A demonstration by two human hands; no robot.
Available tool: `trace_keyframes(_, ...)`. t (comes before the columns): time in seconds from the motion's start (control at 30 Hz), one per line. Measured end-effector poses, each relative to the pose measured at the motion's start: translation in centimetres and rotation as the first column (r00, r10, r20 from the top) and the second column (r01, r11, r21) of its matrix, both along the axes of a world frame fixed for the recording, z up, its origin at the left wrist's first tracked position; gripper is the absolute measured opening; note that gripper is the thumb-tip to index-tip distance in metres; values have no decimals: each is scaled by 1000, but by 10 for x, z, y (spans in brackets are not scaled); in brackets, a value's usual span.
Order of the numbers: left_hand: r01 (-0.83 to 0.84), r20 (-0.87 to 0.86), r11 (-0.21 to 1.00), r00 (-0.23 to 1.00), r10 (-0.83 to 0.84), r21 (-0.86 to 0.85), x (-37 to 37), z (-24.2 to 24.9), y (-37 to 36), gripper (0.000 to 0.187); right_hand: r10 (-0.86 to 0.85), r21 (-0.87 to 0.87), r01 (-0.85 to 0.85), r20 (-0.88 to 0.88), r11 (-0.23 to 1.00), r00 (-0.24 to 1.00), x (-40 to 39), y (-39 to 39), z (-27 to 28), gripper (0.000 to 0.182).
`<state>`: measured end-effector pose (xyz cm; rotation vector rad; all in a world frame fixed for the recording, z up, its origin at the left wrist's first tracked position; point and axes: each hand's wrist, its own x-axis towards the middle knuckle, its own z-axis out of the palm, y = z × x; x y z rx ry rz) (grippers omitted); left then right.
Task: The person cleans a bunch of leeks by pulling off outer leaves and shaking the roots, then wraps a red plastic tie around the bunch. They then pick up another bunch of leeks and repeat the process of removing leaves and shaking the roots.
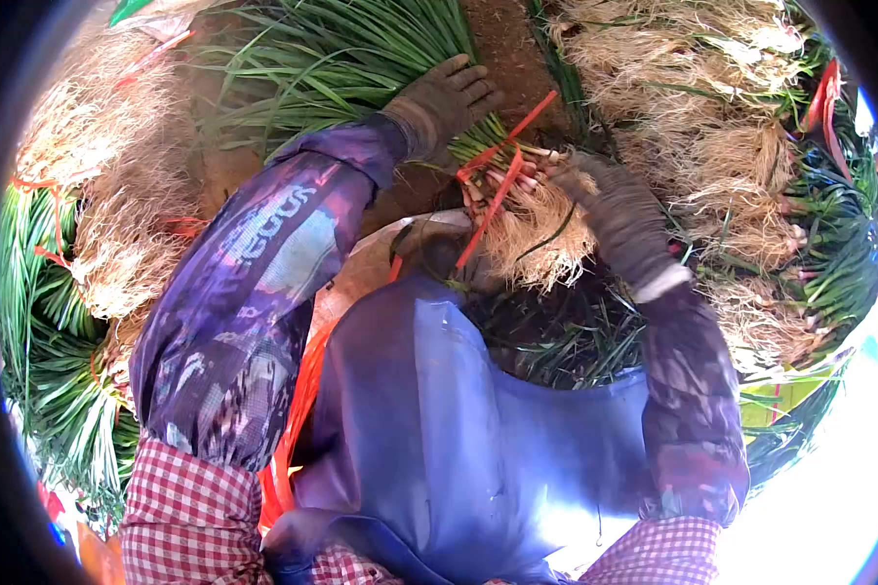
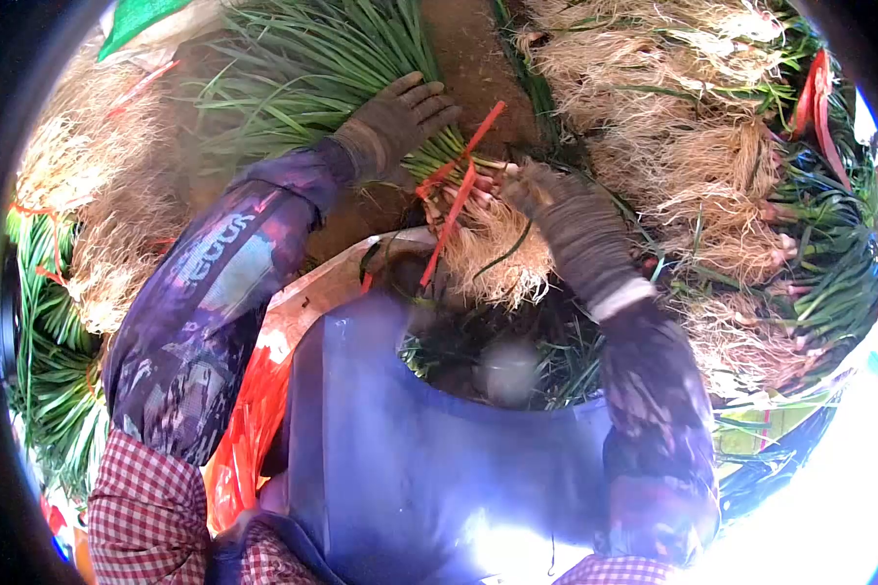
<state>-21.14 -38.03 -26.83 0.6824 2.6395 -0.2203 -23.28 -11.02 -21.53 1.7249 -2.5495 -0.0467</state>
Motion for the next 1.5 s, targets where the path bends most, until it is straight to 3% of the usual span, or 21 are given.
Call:
trace_keyframes(0.13, 6, -30, 1000, 1000, -5, 17, 1, 2, 2, 116, -164, 198, 78, 467, 977, 869, 12, 35, 5, 12)
trace_keyframes(0.23, 7, -10, 1000, 1000, -7, 14, 6, 5, -2, 116, -399, 387, 130, 778, 913, 485, 35, 45, 50, 8)
trace_keyframes(0.3, 9, -7, 1000, 1000, -9, 11, 0, 6, 1, 116, -133, 714, -184, 364, 675, 922, 79, 105, 52, 10)
trace_keyframes(0.37, 21, 11, 1000, 1000, -21, -15, -3, 4, 2, 115, -79, 868, -234, 296, 437, 952, 92, 118, 49, 14)
trace_keyframes(0.43, 24, -10, 1000, 1000, -24, -18, -4, 2, 2, 116, -473, 869, -287, 467, 404, 747, 74, 79, 49, 20)
trace_keyframes(0.47, 25, -15, 1000, 1000, -25, -20, -2, 1, 3, 116, -500, 748, -96, 528, 657, 686, 62, 38, 63, 29)
trace_keyframes(0.5, 20, -3, 1000, 1000, -20, -19, 0, 1, 3, 116, -575, 751, 85, 422, 655, 700, 53, 0, 67, 32)
trace_keyframes(0.53, 17, 2, 1000, 1000, -17, -19, -1, 3, 3, 116, -385, 398, 230, 373, 888, 844, 47, -12, 53, 31)
trace_keyframes(0.6, 12, -3, 1000, 1000, -12, -7, -4, 5, 2, 116, -249, 15, 256, 296, 967, 922, 23, -51, 27, 27)
trace_keyframes(0.73, 31, -25, 1000, 999, -30, 6, -2, 3, 1, 116, -189, 132, 147, 413, 980, 891, -7, -54, -20, 20)
trace_keyframes(0.83, 25, -37, 1000, 999, -26, -10, 1, 1, -2, 116, -257, 207, 153, 818, 966, 515, 13, -6, 29, 7)
trace_keyframes(0.87, 29, -46, 1000, 999, -29, -10, -1, 1, 1, 116, -334, 336, 68, 856, 940, 395, 22, 8, 49, 9)
trace_keyframes(0.9, 29, -37, 1000, 999, -29, -9, -2, 0, 3, 116, -468, 575, -220, 792, 788, 392, 31, 26, 43, 14)
trace_keyframes(0.93, 31, -27, 999, 999, -31, -10, -3, -1, 2, 116, -466, 646, -311, 738, 697, 488, 44, 37, 52, 20)
trace_keyframes(1.03, 34, -11, 999, 999, -34, -27, -3, 3, 3, 116, -666, 830, -27, 465, 557, 582, 39, 12, 68, 24)
trace_keyframes(1.07, 28, -8, 999, 1000, -28, -35, -2, 4, 3, 116, -639, 514, 396, 483, 761, 600, 41, 13, 62, 29)
trace_keyframes(1.1, 28, -16, 999, 999, -29, -36, -1, 1, 1, 116, -678, 407, 543, 411, 734, 609, 33, 4, 54, 35)
trace_keyframes(1.17, 30, -36, 999, 999, -32, -37, -3, -5, 0, 116, -609, 215, 571, 354, 792, 710, 18, -2, 14, 37)
trace_keyframes(1.33, 41, -31, 998, 999, -42, -51, 0, -2, -2, 117, -594, 582, 206, 622, 786, 509, 31, 16, 54, 34)
trace_keyframes(1.37, 47, -40, 998, 998, -49, -47, -4, -4, 0, 118, -696, 701, 131, 633, 701, 338, 41, 14, 78, 34)
trace_keyframes(1.5, 40, 2, 999, 999, -40, -33, -11, -3, 4, 120, -408, 876, -164, 367, 454, 836, 70, 37, 69, 32)
